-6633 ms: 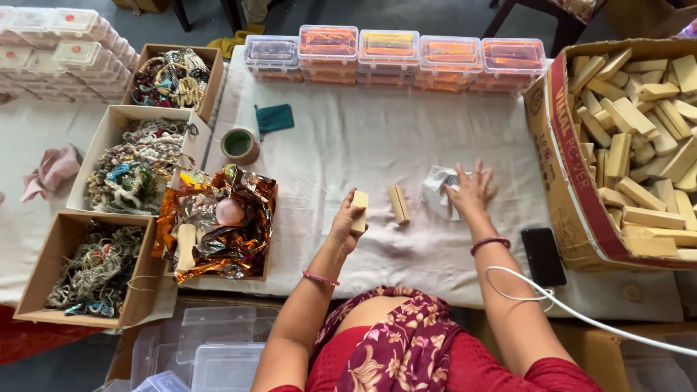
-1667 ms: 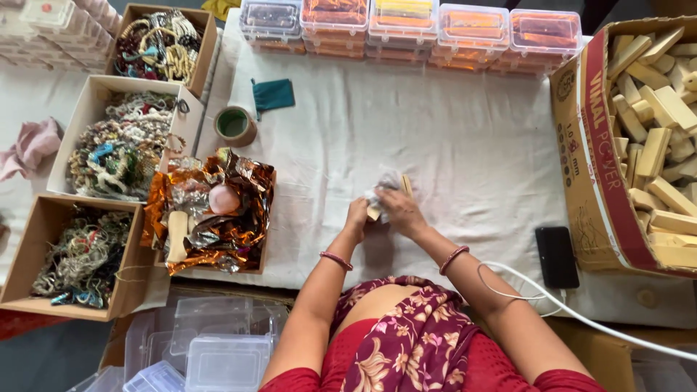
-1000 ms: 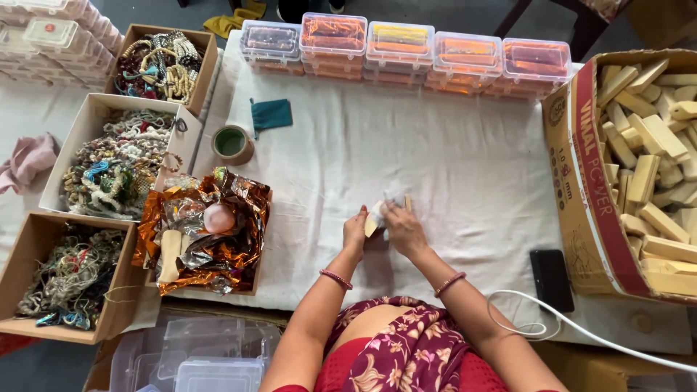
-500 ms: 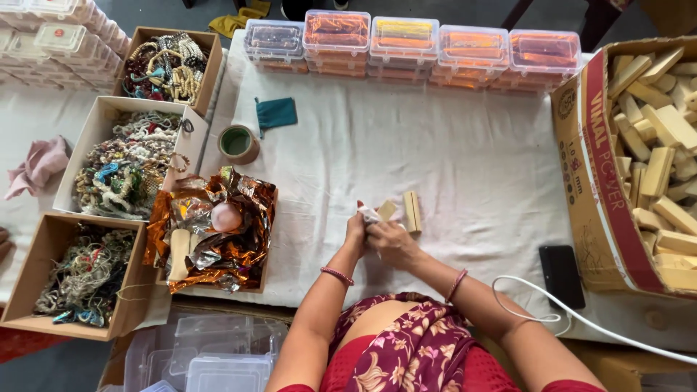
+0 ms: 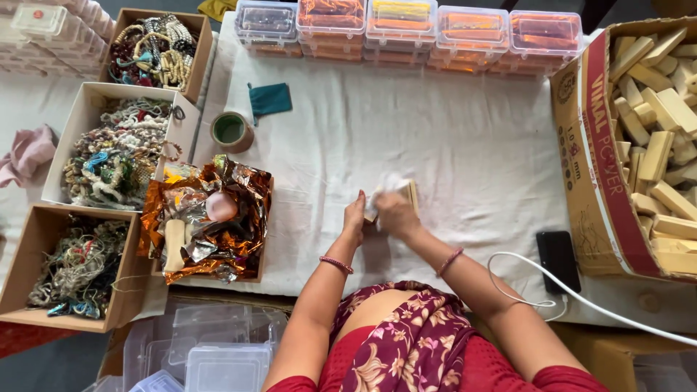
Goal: The person sits at a table and wipes small rectangular wooden blocks with a white cloth. They handle the blocks one at a time, wiping all sides, and place the cleaned blocks into a cardboard box. The workspace includes boxes of jewelry and plastic containers.
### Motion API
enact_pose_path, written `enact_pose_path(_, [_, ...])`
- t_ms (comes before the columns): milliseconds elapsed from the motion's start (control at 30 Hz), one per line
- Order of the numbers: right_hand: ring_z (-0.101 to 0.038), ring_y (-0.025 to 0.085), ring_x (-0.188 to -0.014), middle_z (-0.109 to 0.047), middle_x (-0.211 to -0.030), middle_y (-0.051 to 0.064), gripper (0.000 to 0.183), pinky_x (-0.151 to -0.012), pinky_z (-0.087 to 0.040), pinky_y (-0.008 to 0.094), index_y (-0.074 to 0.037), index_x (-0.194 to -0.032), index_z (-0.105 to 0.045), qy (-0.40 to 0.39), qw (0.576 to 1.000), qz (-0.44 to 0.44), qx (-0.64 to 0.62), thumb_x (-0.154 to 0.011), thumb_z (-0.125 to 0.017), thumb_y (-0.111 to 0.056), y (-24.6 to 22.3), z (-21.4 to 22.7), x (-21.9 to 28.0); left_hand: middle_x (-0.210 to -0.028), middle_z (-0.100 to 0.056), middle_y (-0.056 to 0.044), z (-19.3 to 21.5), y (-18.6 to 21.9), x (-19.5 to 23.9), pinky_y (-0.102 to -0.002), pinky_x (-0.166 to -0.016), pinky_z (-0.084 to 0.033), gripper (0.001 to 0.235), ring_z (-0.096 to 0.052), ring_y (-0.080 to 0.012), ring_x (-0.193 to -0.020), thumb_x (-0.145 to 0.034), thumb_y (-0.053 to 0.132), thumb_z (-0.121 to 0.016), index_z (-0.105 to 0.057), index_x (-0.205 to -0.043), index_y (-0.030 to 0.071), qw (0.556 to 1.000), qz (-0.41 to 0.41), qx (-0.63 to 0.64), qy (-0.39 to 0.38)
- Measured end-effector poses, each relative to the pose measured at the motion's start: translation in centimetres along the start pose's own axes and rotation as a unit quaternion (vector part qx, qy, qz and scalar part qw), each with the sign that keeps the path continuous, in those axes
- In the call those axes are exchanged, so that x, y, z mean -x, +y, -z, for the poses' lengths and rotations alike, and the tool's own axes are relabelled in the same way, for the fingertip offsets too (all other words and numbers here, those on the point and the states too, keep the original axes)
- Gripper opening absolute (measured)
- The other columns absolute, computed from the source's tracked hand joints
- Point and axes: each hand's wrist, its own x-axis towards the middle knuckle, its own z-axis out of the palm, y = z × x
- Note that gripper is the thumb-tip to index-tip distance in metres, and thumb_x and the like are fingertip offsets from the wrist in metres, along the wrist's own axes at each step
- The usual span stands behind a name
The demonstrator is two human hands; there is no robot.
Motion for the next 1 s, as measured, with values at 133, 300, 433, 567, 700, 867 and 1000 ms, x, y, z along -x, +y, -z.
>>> enact_pose_path(133, [-0.073, 0.027, -0.085, -0.074, -0.103, 0.016, 0.021, -0.075, -0.060, 0.038, 0.000, -0.101, -0.071, -0.091, 0.989, 0.114, -0.011, -0.084, -0.058, 0.000, -0.8, -0.1, 1.1, -0.097, -0.070, -0.005, -0.1, 1.0, 0.7, -0.032, -0.066, -0.053, 0.066, -0.064, -0.0143, -0.080, -0.101, 0.066, -0.045, -0.068, -0.122, 0.008, 0.996, 0.066, -0.012, 0.055])
enact_pose_path(300, [-0.073, 0.029, -0.090, -0.073, -0.111, 0.018, 0.021, -0.076, -0.061, 0.037, -0.003, -0.099, -0.071, 0.022, 0.998, 0.049, 0.031, -0.082, -0.059, -0.002, 0.4, -0.1, 0.5, -0.095, -0.074, -0.010, -0.5, 0.9, 0.9, -0.034, -0.067, -0.058, 0.078, -0.070, -0.0196, -0.078, -0.096, 0.071, -0.037, -0.068, -0.118, 0.003, 0.998, 0.049, 0.018, 0.026])
enact_pose_path(433, [-0.074, 0.025, -0.088, -0.074, -0.112, 0.016, 0.024, -0.077, -0.062, 0.035, 0.001, -0.109, -0.070, -0.128, 0.984, 0.124, -0.002, -0.089, -0.057, 0.005, 0.7, -1.2, 1.4, -0.085, -0.059, -0.006, -0.1, 0.2, 0.1, -0.035, -0.054, -0.044, 0.069, -0.053, -0.0174, -0.065, -0.102, 0.072, -0.045, -0.062, -0.105, 0.005, 0.996, 0.048, -0.051, 0.059])
enact_pose_path(567, [-0.074, 0.030, -0.097, -0.072, -0.122, 0.022, 0.029, -0.079, -0.061, 0.038, 0.000, -0.107, -0.072, -0.038, 0.999, 0.022, 0.032, -0.080, -0.062, 0.002, 0.8, 0.9, -0.6, -0.085, -0.067, -0.005, -1.0, 1.0, 1.3, -0.032, -0.055, -0.052, 0.056, -0.064, -0.0153, -0.068, -0.095, 0.061, -0.059, -0.068, -0.101, 0.007, 0.998, 0.018, -0.028, 0.051])
enact_pose_path(700, [-0.076, 0.026, -0.100, -0.072, -0.121, 0.019, 0.029, -0.086, -0.063, 0.035, 0.000, -0.112, -0.071, -0.082, 0.988, 0.132, -0.023, -0.088, -0.057, 0.006, 0.0, -0.9, 1.9, -0.084, -0.066, -0.004, -0.5, 1.1, 0.7, -0.031, -0.055, -0.050, 0.062, -0.061, -0.0131, -0.067, -0.095, 0.066, -0.057, -0.071, -0.104, 0.007, 0.996, 0.049, -0.022, 0.069])
enact_pose_path(867, [-0.074, 0.034, -0.088, -0.072, -0.122, 0.019, 0.026, -0.072, -0.060, 0.042, -0.004, -0.106, -0.074, -0.075, 0.996, -0.050, 0.012, -0.082, -0.063, -0.003, 0.3, 1.7, -0.8, -0.085, -0.069, 0.000, -1.1, 1.3, 1.4, -0.032, -0.052, -0.044, 0.066, -0.057, -0.0163, -0.061, -0.091, 0.069, -0.051, -0.069, -0.111, 0.009, 0.992, 0.044, -0.084, 0.084])
enact_pose_path(1000, [-0.075, 0.028, -0.094, -0.072, -0.117, 0.020, 0.030, -0.080, -0.063, 0.037, 0.002, -0.114, -0.070, -0.087, 0.988, 0.131, 0.001, -0.087, -0.057, 0.001, 0.9, -1.0, 1.8, -0.087, -0.064, -0.002, 0.6, -1.1, -1.5, -0.026, -0.058, -0.050, 0.070, -0.059, -0.0096, -0.069, -0.098, 0.069, -0.055, -0.073, -0.119, 0.004, 0.995, -0.018, -0.082, 0.062])
